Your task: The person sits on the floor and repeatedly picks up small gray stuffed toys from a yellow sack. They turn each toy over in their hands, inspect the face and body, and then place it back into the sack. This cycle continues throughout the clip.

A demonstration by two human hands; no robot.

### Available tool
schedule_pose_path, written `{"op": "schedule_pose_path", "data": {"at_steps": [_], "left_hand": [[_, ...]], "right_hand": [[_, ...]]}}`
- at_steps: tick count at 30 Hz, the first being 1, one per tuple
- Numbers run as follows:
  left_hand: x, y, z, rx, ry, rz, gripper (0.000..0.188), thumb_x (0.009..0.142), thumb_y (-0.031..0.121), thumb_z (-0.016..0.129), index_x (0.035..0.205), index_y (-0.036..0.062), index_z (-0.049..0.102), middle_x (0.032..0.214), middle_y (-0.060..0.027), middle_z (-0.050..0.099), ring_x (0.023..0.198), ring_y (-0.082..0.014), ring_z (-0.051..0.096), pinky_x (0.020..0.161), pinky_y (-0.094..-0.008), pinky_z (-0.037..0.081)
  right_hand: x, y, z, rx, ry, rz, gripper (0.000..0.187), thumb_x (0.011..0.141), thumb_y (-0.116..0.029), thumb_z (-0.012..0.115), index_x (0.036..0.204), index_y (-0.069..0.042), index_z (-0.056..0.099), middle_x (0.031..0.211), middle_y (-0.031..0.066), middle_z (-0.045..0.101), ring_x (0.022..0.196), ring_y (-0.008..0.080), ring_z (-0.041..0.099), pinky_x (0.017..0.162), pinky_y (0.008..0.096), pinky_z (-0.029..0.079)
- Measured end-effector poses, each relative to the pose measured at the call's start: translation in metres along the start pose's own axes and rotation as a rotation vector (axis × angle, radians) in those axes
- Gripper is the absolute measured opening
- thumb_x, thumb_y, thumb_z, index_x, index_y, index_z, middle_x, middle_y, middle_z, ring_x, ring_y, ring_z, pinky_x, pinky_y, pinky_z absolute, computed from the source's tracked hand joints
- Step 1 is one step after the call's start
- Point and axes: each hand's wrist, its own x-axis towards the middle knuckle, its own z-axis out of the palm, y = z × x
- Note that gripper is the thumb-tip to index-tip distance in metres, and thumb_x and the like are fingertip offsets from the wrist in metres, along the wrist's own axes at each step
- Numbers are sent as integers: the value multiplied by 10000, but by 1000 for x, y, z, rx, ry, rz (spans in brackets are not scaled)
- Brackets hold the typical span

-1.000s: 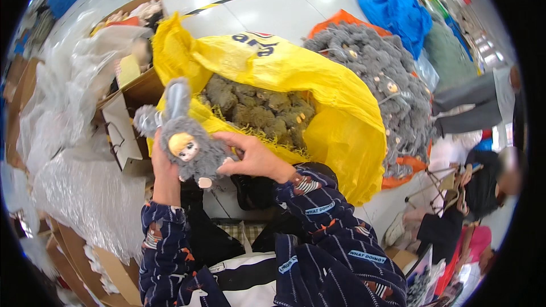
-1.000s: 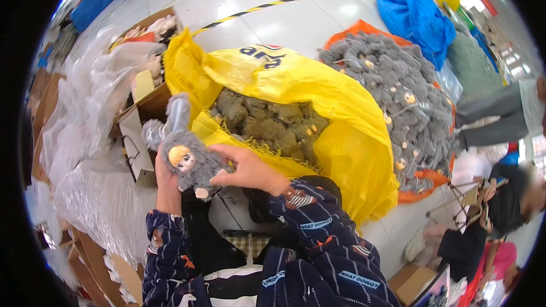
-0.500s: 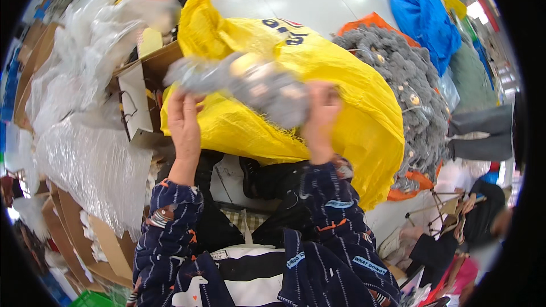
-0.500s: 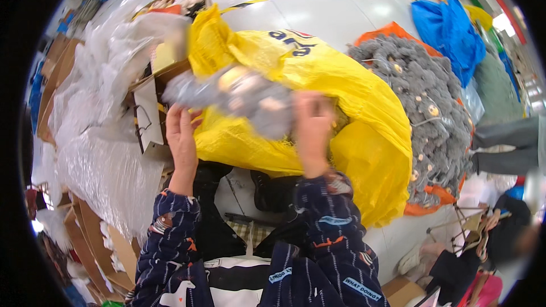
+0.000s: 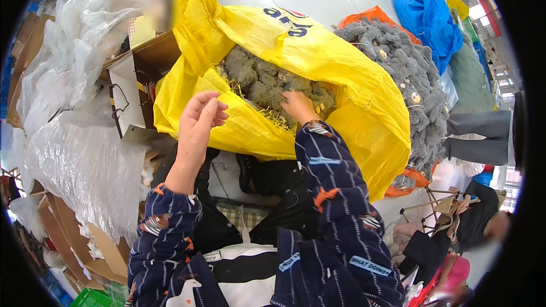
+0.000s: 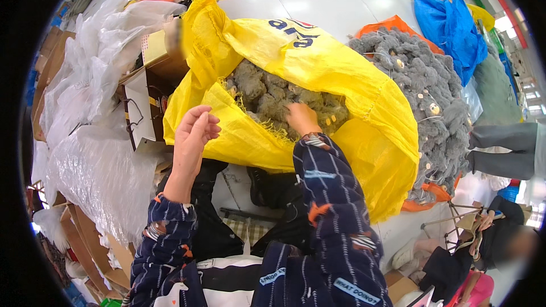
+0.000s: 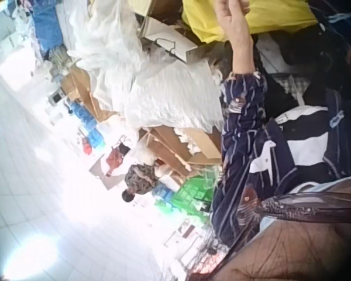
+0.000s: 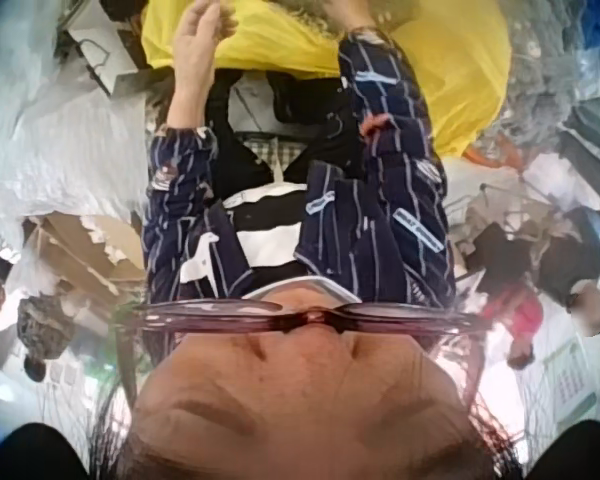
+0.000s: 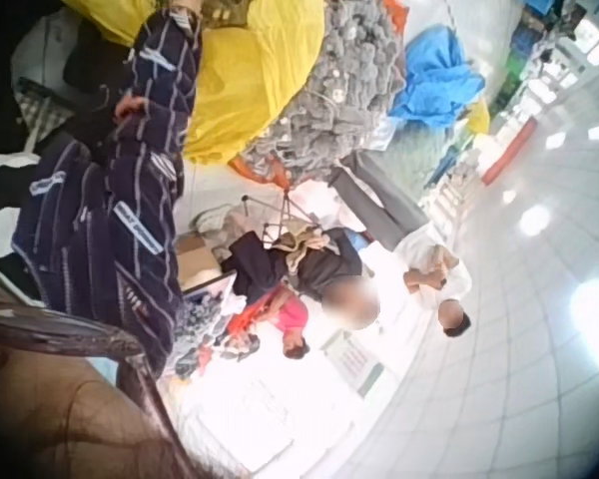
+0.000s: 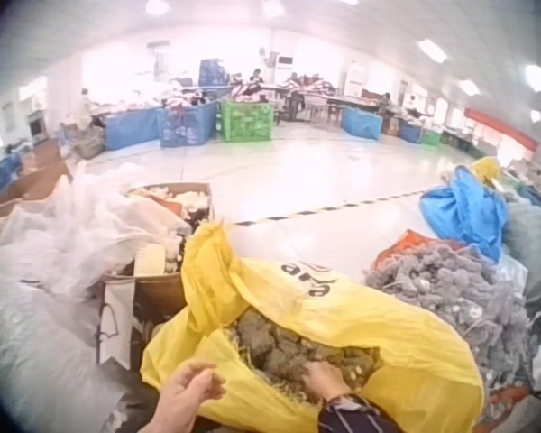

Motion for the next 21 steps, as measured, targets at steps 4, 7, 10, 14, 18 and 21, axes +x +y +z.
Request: {"op": "schedule_pose_path", "data": {"at_steps": [4,7,10,14,18,21], "left_hand": [[-1,-2,1,27,-83,9,195,921,175,494,1062,48,541,870,-29,594,760,-91,564,694,-221,444],[-3,-2,-2,55,-113,8,200,920,175,497,1064,44,540,874,-31,597,757,-92,565,702,-223,444],[-3,-4,-2,51,-131,-25,196,916,155,502,1059,27,538,873,-31,593,766,-86,553,719,-219,443],[-5,1,1,36,-165,-49,188,914,141,504,1051,18,538,869,-30,589,773,-81,546,729,-214,445],[-6,3,-1,35,-183,-76,192,913,172,510,1037,32,553,873,-27,595,771,-75,548,699,-208,440],[-4,-1,0,-11,-220,-119,209,918,211,503,1042,51,558,880,-23,602,772,-84,556,700,-217,445]], "right_hand": [[9,72,55,63,-82,420,564,747,-365,628,1150,19,537,1111,235,563,992,373,551,827,423,458],[16,77,70,226,-159,498,741,753,-402,633,1283,59,395,1275,256,445,1146,364,463,941,418,395],[12,73,109,393,-27,578,733,753,-356,635,1309,39,367,1313,258,403,1196,376,411,980,435,355],[10,65,117,437,222,614,580,734,-284,638,1199,23,475,1127,237,541,970,336,552,809,417,446],[13,45,95,523,243,472,443,723,-222,635,1077,29,546,899,175,600,771,262,575,670,361,441],[7,2,39,748,225,319,311,710,-159,624,965,15,589,881,133,614,746,208,571,672,328,448]]}}
